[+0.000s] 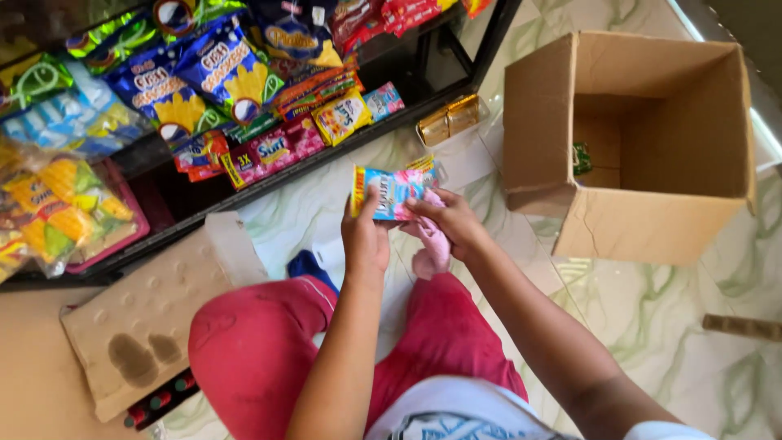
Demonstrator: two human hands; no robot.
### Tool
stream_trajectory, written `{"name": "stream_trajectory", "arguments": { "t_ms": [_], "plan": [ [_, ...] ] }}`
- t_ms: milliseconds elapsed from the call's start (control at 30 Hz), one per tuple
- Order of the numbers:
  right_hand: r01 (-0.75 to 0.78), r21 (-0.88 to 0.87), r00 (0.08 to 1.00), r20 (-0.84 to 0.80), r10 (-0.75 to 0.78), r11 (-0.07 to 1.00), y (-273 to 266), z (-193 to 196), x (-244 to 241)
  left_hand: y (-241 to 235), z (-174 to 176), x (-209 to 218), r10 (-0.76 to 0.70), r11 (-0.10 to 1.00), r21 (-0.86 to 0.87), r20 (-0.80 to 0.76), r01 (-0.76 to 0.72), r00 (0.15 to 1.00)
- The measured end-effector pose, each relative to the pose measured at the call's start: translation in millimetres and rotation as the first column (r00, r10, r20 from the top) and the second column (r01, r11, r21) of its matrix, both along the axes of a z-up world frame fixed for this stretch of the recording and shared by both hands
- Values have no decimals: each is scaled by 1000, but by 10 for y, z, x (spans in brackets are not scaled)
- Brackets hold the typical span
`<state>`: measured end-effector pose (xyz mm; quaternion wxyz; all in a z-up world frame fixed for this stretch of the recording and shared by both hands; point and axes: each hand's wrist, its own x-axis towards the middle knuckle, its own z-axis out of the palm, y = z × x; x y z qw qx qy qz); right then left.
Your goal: Wiping down snack packets and small laundry detergent sachets with a cloth while sitting on the floor.
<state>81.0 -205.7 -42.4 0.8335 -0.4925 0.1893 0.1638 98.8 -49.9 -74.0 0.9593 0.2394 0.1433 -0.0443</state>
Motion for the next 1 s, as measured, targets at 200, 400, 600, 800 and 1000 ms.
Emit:
{"name": "stream_trajectory", "arguments": {
  "t_ms": [200,400,600,800,1000],
  "plan": [
    [108,-74,989,-90,-114,991,-381,-664,612,1,-633,503,-116,769,555,-366,317,923],
    [74,-354,997,0,-79,932,-677,-1525,1527,-227,-1594,1315,-183,760,574,-261,305,948],
    [158,-175,984,109,-140,972,-860,-2232,2515,-442,-1966,2060,-202,693,655,-225,302,953],
    [179,-323,983,97,-156,929,-1075,-2806,3186,-658,-2410,2445,-187,879,404,-197,254,962],
    [56,-619,997,71,-15,783,-920,-2867,3613,-682,-2266,2518,-295,774,589,7,235,955]
  ]
}}
